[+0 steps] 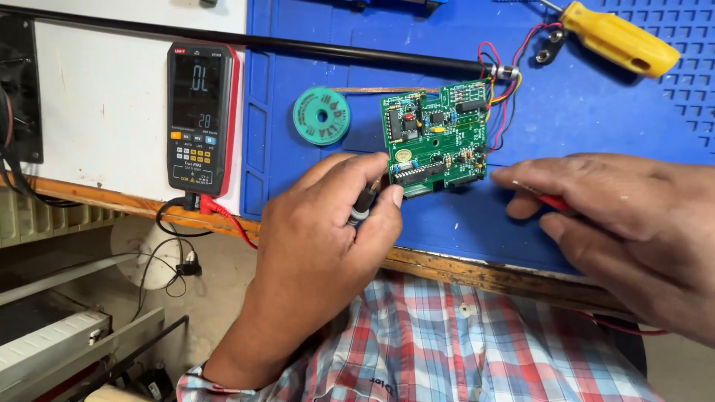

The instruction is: Using a digital multimeter to test various points and components on a printed circuit board (PCB) for diagnostic purposes.

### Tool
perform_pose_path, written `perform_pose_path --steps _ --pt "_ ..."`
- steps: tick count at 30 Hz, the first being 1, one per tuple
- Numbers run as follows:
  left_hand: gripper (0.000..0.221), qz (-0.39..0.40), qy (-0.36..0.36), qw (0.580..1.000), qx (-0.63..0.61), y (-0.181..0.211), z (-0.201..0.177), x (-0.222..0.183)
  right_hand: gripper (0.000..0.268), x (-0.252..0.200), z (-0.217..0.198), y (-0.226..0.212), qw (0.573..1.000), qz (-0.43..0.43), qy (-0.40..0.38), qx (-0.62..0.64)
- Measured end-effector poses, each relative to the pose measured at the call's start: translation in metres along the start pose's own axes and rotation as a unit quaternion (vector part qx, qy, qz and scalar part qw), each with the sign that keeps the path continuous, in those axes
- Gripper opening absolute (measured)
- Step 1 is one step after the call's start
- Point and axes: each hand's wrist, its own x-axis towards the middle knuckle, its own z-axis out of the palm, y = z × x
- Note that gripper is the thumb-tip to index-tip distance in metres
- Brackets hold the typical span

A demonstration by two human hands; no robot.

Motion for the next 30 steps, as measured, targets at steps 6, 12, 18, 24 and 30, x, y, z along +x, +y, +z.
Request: perform_pose_path --steps 6,12,18,24,30 --pt "0.019 -0.013 -0.001 1.000 -0.002 -0.011 0.005 -0.001 0.083 -0.003 0.011 -0.005 0.973 0.107 0.082 0.189" --pt "0.025 -0.010 -0.023 0.998 -0.050 -0.013 0.000 0.000 0.036 -0.019 0.003 0.024 0.969 0.151 0.094 0.172" --pt "0.038 0.089 -0.033 0.991 -0.098 0.013 0.001 0.009 0.038 -0.003 -0.019 0.000 0.994 0.048 0.096 0.024" --pt "0.042 0.152 -0.019 0.978 -0.141 0.032 0.036 0.018 0.045 -0.007 -0.028 -0.011 0.950 0.135 0.115 0.255" --pt "0.043 0.156 -0.021 0.980 -0.119 0.026 0.056 0.023 0.019 -0.003 -0.054 0.010 0.950 0.200 0.051 0.235"
